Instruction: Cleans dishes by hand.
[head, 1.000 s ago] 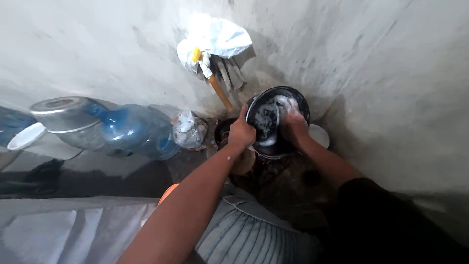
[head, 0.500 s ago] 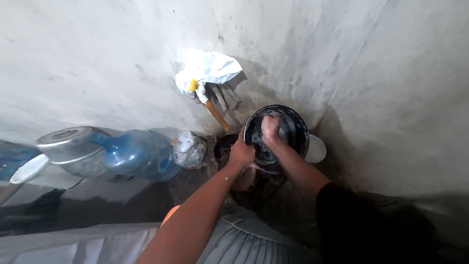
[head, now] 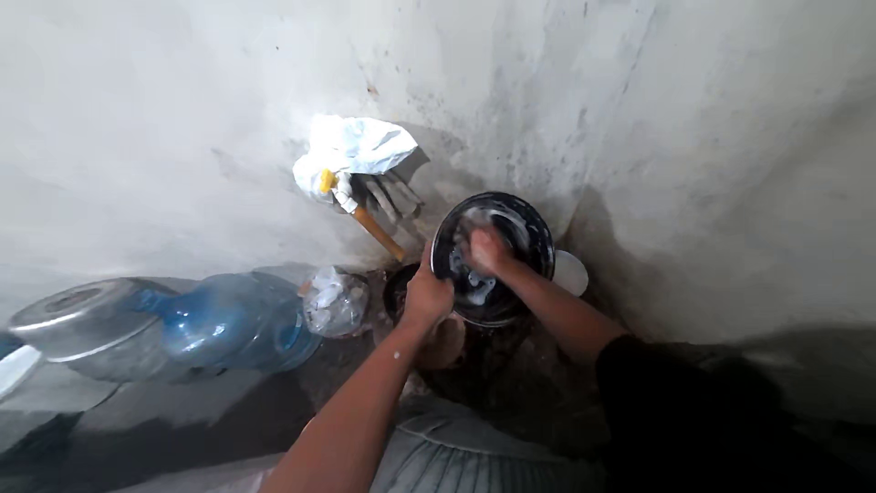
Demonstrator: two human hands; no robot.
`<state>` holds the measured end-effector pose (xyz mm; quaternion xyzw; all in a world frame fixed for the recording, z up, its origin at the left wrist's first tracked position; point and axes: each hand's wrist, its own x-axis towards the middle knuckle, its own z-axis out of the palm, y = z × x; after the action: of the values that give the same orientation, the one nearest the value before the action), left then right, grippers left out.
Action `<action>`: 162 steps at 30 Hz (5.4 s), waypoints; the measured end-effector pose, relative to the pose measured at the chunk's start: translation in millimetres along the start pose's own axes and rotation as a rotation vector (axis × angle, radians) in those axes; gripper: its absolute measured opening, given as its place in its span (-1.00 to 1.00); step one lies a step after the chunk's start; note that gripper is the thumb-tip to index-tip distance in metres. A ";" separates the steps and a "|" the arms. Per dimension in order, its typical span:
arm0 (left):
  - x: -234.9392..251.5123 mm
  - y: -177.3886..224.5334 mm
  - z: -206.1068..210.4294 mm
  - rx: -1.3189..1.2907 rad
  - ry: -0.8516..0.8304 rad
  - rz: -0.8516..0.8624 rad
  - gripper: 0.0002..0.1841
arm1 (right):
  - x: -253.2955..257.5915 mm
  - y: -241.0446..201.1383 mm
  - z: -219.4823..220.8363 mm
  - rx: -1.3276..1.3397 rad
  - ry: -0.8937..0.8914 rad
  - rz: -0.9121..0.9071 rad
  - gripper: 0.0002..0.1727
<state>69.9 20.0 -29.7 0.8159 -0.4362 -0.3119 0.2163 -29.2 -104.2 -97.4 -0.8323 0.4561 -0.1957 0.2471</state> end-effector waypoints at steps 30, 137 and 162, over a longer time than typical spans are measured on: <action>-9.1 -3.6 -14.3 0.218 0.285 0.197 -0.33 | -129.9 64.6 26.4 1.118 0.668 0.091 -0.38; -33.1 18.3 -18.4 -0.558 0.294 0.271 -0.29 | -72.8 -9.5 -46.4 0.004 0.615 -0.931 -0.76; -36.1 29.1 -20.8 -0.428 0.307 0.093 -0.53 | -96.1 23.4 10.1 -0.062 0.902 -0.974 -0.80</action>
<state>52.3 37.0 14.9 0.7684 -0.3596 -0.2595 0.4615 -88.0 -30.4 -129.0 -0.7864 0.0917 -0.6011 -0.1087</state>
